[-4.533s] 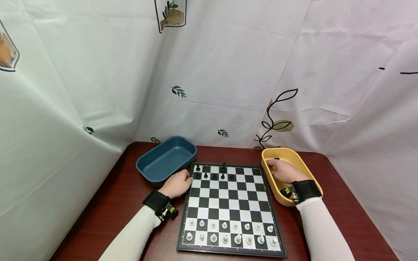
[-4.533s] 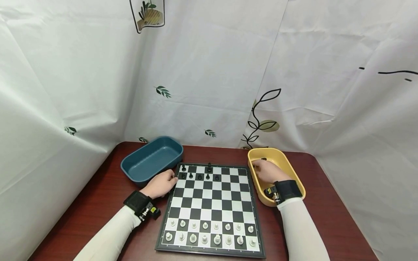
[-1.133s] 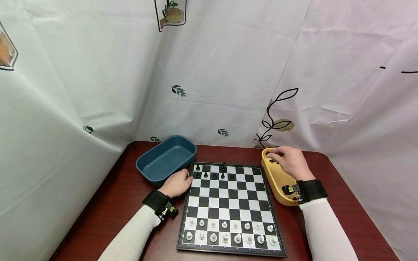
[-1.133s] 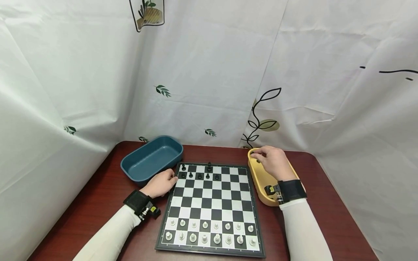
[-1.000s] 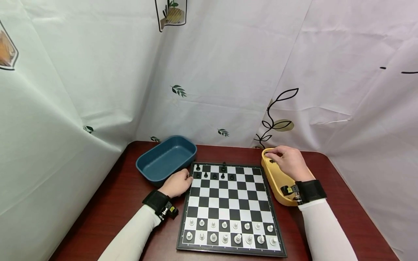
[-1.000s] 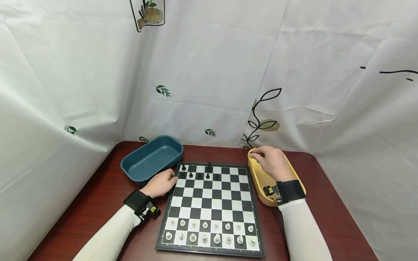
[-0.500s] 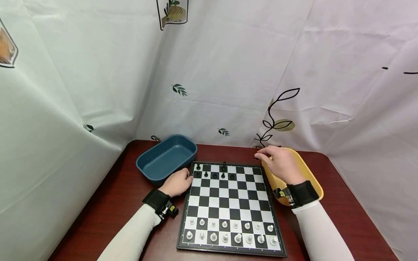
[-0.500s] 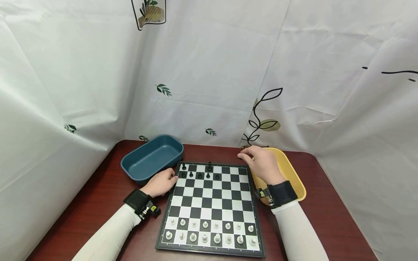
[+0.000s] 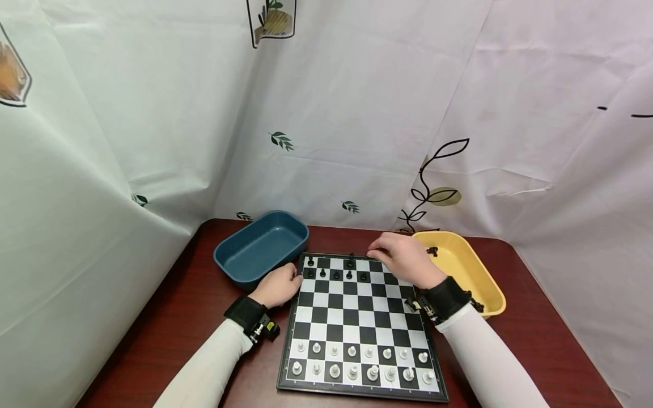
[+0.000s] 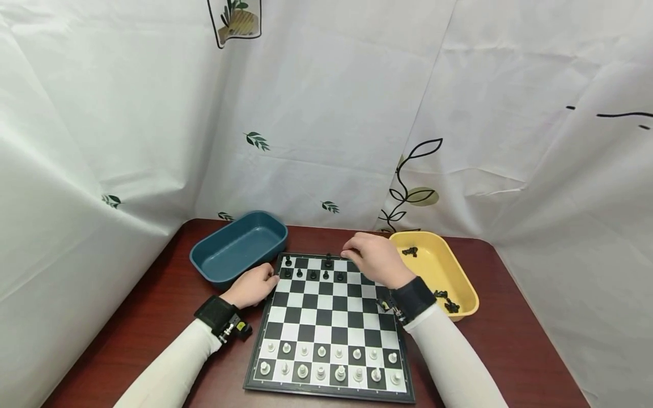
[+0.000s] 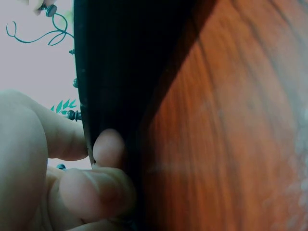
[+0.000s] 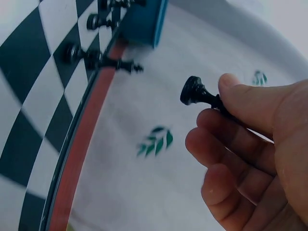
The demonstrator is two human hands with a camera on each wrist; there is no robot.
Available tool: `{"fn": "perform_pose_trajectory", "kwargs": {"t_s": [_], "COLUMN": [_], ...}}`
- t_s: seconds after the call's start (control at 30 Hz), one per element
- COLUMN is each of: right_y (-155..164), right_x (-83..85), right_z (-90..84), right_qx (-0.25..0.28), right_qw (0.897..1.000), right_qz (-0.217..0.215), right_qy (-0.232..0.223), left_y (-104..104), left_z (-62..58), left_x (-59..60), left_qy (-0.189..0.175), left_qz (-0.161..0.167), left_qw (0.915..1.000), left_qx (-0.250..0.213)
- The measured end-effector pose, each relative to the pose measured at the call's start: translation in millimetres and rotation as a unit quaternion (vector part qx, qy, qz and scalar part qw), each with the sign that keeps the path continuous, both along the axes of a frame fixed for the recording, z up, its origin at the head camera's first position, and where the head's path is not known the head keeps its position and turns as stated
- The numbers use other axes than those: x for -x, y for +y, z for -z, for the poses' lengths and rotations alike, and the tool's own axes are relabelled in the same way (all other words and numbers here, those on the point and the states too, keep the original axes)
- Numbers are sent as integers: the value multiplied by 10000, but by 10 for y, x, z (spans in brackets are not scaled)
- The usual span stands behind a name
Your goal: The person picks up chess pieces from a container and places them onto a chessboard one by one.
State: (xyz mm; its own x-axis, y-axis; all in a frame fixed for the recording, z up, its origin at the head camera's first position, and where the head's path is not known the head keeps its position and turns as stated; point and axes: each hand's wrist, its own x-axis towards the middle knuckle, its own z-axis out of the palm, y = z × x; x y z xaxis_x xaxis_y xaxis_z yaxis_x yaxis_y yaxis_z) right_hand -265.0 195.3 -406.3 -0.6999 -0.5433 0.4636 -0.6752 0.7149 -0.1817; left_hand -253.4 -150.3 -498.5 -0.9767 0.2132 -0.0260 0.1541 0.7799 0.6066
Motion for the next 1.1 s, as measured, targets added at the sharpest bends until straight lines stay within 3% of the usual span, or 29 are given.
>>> {"fn": "perform_pose_trajectory", "kwargs": {"t_s": [0.4,0.53,0.77,1.1], "right_y": [-539,-651,-763,-855], "right_x": [212,303,430,487], "right_z": [-29,16,144,316], "right_qx": [-1073,-1226,-1478,-1896], "right_qw": [9923,9891,9843,9771], "right_qz": [-615,-785,-953,-918], "right_qy": [-116,-209,149,302], "left_y": [-7,-3,-9,8], "left_z": [4,-9,40,11], "left_x": [-6,-6,-6,-3], "left_qy": [-31,-36,5,-33], "left_qz": [-8,3,37,49], "left_qw": [10000,10000,10000,10000], "left_qx": [-29,-23,-60,-62]}}
